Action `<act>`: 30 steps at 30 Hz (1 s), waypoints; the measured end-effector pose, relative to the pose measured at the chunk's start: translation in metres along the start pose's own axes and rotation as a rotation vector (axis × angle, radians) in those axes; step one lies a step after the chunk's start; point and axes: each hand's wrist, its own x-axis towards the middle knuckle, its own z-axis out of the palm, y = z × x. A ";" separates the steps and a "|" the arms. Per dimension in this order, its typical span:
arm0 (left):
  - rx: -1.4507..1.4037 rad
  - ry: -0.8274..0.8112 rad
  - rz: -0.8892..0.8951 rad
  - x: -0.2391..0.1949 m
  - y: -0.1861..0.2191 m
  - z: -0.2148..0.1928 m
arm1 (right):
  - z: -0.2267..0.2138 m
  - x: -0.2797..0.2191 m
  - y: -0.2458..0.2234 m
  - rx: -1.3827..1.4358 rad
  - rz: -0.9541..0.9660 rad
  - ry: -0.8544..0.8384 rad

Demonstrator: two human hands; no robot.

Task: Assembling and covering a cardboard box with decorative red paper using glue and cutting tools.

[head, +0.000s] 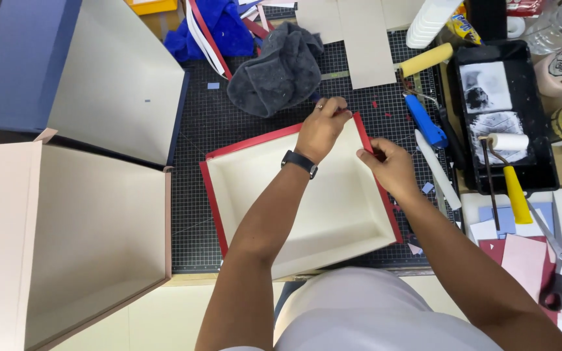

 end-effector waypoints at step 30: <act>-0.075 -0.742 -0.276 0.092 0.025 -0.043 | -0.002 0.001 0.006 0.056 -0.171 -0.023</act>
